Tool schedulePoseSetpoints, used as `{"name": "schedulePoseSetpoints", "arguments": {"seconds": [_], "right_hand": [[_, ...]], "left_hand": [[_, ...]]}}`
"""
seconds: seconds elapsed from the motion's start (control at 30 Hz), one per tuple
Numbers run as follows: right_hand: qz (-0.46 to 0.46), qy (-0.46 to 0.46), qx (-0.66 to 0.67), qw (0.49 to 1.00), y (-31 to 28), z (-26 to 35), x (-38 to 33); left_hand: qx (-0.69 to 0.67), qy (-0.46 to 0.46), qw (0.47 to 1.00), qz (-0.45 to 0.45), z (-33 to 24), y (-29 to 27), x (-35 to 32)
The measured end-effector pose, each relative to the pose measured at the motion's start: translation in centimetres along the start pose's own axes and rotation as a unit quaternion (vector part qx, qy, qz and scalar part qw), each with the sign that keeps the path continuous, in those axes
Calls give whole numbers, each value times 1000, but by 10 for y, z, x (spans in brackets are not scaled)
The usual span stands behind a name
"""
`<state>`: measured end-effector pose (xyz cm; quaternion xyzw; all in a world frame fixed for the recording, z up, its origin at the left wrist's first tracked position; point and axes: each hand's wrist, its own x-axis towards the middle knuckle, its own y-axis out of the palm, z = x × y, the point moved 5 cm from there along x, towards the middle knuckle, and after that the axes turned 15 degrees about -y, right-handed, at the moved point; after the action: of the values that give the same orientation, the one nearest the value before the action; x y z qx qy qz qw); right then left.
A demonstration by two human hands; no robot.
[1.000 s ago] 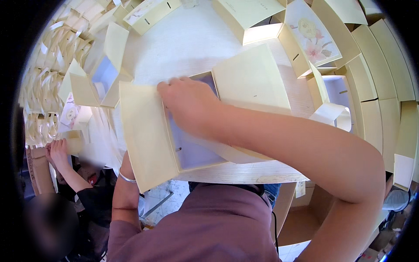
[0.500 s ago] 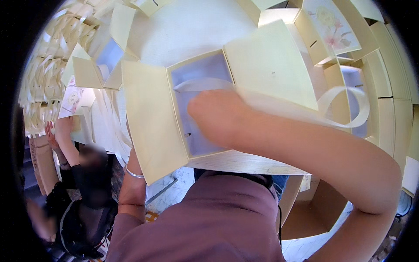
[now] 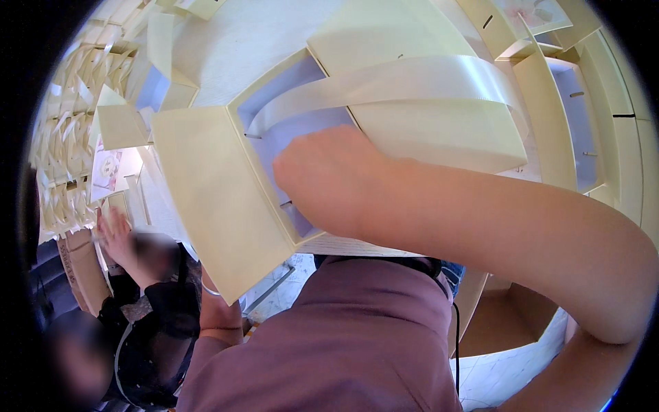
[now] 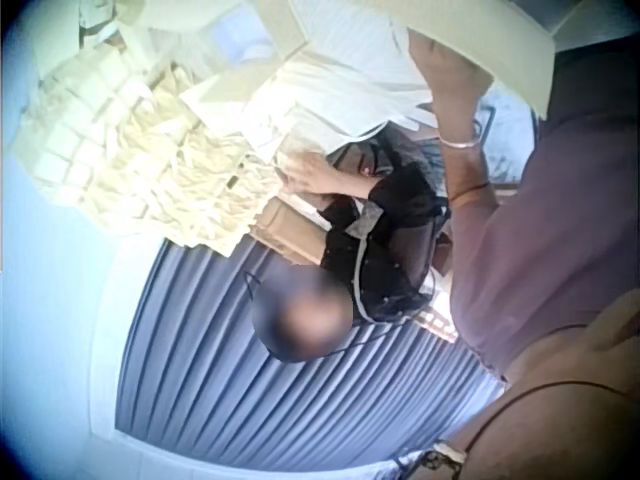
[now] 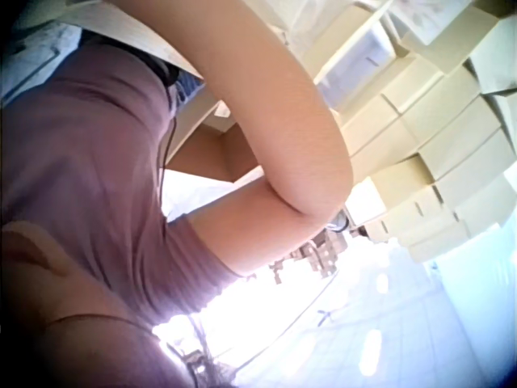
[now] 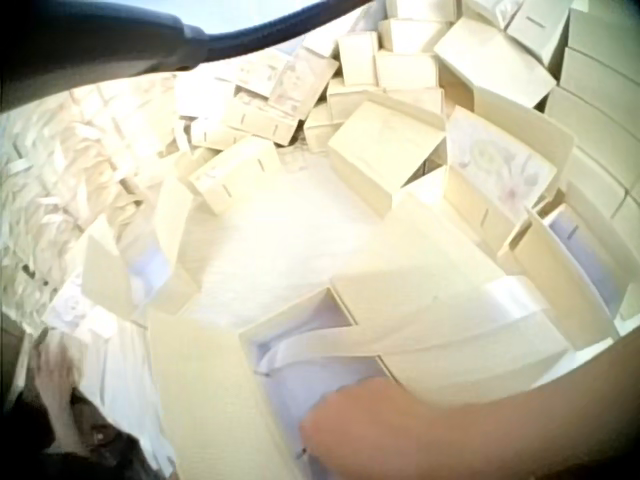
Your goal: The person repeatedly opens small cardboard boxes, places a white ribbon inside each one, and closes the lid. The process is performed one box at a time on a table with many similar boxes nearby.
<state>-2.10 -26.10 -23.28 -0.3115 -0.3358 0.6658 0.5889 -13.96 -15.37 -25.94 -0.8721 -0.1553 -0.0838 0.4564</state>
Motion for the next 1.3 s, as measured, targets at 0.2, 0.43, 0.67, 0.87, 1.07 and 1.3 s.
{"name": "schedulePoseSetpoints", "arguments": {"seconds": [0.2, 0.43, 0.67, 0.87, 1.07, 1.3], "right_hand": [[13, 5, 17, 1000, -4, -1, -1], [26, -25, 52, 998, 3, 5, 6], [-24, -82, -86, 993, 0, 24, -1], [-98, -96, -289, 948, 22, 66, -44], [-143, -48, -347, 926, 28, 47, -60], [-249, -75, -303, 917, 1, 58, -80]], "left_hand": [[-10, -10, 1000, 11, -2, 1, -2], [-29, -24, 999, 30, -2, 9, -7], [-138, -139, 979, 61, 6, 27, -20], [-459, -340, 819, -58, 25, 5, -24], [-466, -265, 821, -199, 34, -68, -30], [-452, -350, 800, -181, 54, -36, -40]]}}
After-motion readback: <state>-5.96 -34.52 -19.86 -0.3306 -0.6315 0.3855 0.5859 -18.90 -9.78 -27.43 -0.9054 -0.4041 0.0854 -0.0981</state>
